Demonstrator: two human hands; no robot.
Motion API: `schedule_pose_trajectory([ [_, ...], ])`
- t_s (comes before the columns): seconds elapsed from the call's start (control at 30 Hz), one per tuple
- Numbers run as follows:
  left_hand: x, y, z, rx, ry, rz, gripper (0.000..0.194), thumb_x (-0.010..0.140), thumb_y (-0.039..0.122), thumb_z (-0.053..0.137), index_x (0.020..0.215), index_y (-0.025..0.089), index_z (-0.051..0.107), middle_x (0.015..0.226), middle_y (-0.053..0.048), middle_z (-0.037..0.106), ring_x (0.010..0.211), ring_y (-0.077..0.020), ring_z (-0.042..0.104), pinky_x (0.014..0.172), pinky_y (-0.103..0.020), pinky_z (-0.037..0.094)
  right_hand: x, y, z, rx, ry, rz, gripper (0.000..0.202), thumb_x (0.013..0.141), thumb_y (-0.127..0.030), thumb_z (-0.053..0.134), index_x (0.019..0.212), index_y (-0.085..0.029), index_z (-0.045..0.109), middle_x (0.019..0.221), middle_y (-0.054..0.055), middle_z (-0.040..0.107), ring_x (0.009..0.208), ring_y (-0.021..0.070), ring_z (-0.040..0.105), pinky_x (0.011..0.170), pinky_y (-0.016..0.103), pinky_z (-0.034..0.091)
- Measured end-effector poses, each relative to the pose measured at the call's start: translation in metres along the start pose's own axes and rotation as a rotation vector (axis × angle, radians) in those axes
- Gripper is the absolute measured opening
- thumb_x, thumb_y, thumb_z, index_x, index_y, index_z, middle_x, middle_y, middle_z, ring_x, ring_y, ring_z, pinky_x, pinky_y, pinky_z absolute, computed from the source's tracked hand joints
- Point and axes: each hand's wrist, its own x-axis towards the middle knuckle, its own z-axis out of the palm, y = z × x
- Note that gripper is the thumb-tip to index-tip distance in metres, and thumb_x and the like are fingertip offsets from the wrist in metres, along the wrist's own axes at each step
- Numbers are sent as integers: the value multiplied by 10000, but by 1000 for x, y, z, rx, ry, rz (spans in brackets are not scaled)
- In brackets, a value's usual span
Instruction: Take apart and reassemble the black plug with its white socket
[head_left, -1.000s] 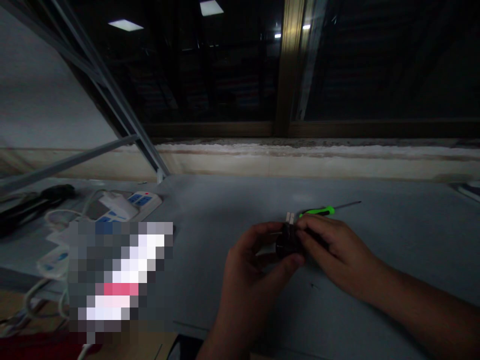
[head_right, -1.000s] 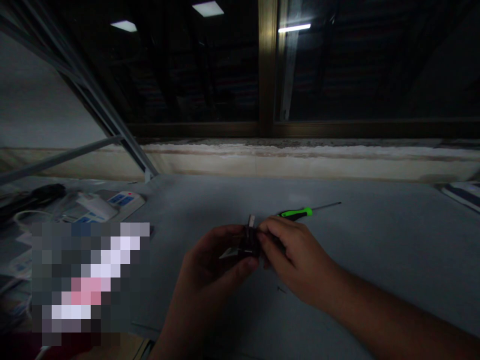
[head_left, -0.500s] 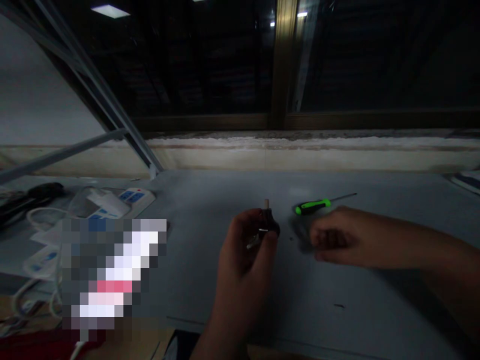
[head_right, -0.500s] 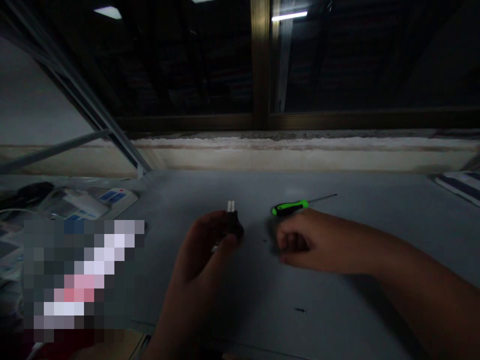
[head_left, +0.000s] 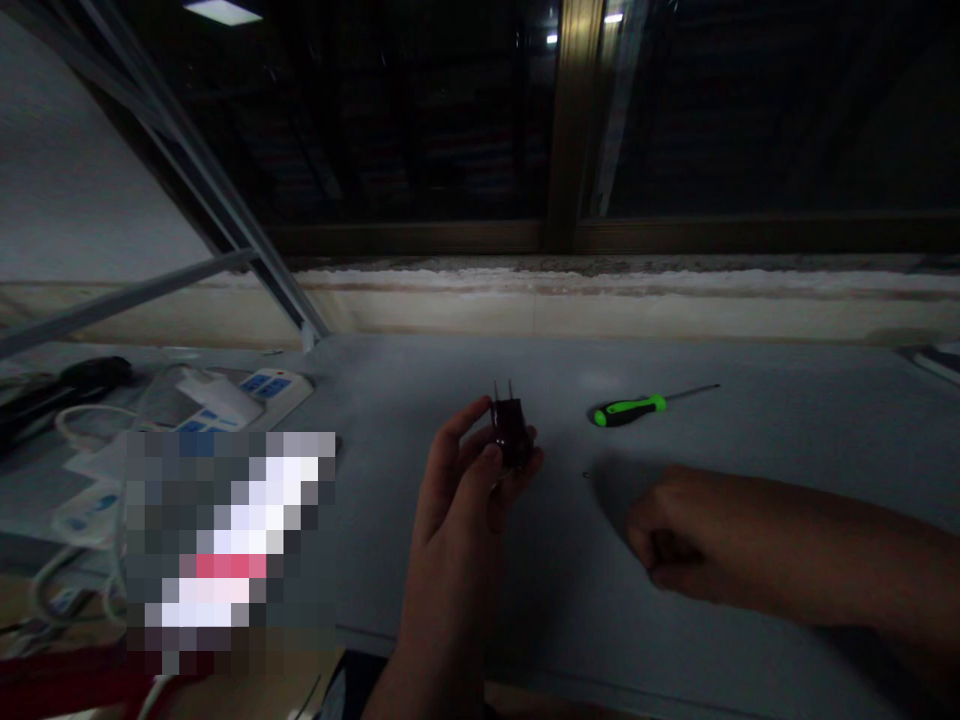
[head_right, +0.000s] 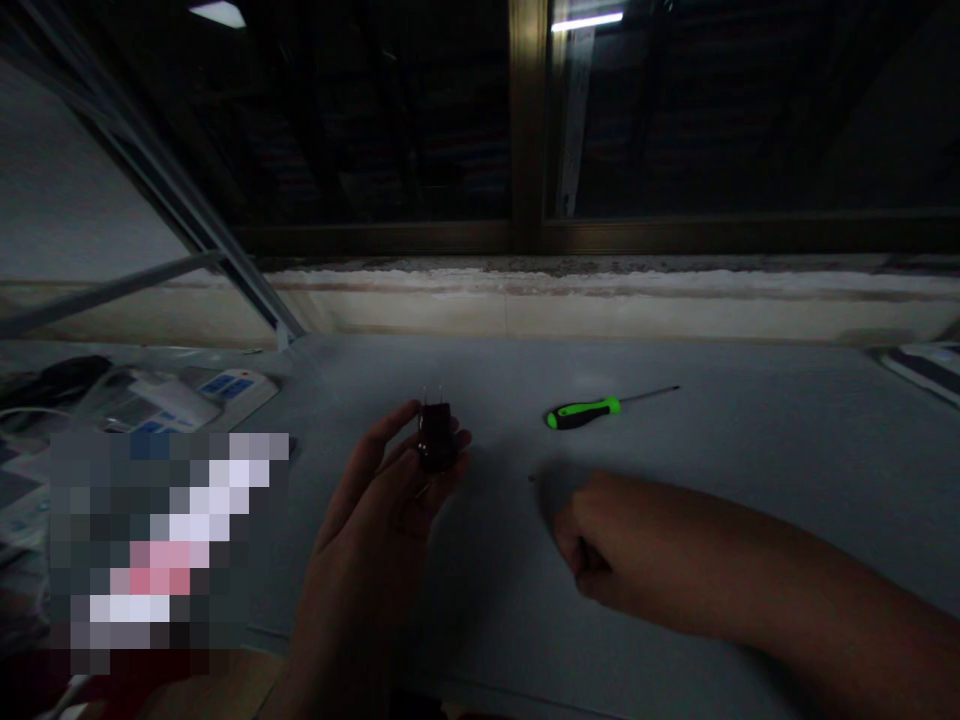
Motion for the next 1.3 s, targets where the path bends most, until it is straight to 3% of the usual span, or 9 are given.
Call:
schedule_pose_trajectory([
  [0.23,-2,5,-1,-41,17,-12,360,893,268,715,1231,246,593,1148,-56,722,1075,-245,742,999,-411,578,37,21,-9,-102,313,-19,134,861,-92,621,775,-187,658,712,12,661,599,142,597,555,259,368],
  [0.4,4,16,-14,45,29,91,383,845,219,742,1193,262,587,1092,-41,732,1022,-247,752,916,-394,589,42,18,-8,-155,341,-2,98,886,-122,612,813,-180,643,734,24,637,643,166,594,593,288,384],
  [0.5,8,20,-27,75,65,126,385,835,172,694,1192,265,586,1095,-39,743,1034,-239,746,911,-364,564,41,17,-5,-244,383,-66,52,929,-196,630,947,-186,677,878,47,664,788,203,630,705,335,452],
  [0.63,7,23,-32,-11,103,-5,334,860,167,618,1189,224,628,1006,-53,752,1036,-213,721,868,-316,553,44,15,1,-320,383,-190,174,983,-182,587,1098,-222,712,1059,49,675,979,218,642,864,383,483],
  [0.83,-5,29,-23,-135,96,-154,218,880,246,686,1086,187,725,1036,-66,734,973,-216,722,828,-326,581,48,9,8,-376,345,-195,189,1011,-156,514,954,-184,692,955,55,673,912,226,634,827,397,486],
  [0.97,-12,29,-24,-17,-12,-162,337,866,314,786,1193,254,730,1031,-37,734,971,-185,702,866,-303,570,46,2,6,-473,382,-196,133,959,-145,522,868,-174,614,861,56,640,829,230,610,760,394,461],
  [1.07,-15,26,-27,-75,-154,-268,377,852,315,811,1219,266,740,1091,-49,722,997,-187,688,919,-338,585,41,-3,1,-327,497,-288,71,863,-123,569,865,-191,590,802,27,614,760,199,593,701,347,450],
  [1.17,-17,23,-28,-236,-234,-384,382,830,299,834,1201,253,759,1089,-56,713,1016,-205,706,946,-379,605,34,-7,-2,8,633,-339,92,845,-121,603,829,-210,585,760,4,610,699,161,588,636,288,458],
  [1.3,-19,14,-25,-251,-277,-416,378,842,285,825,1211,243,755,1066,-75,716,1082,-260,702,934,-437,626,27,-11,1,467,606,-368,55,932,-193,663,897,-224,634,772,3,659,672,136,634,614,237,511],
])
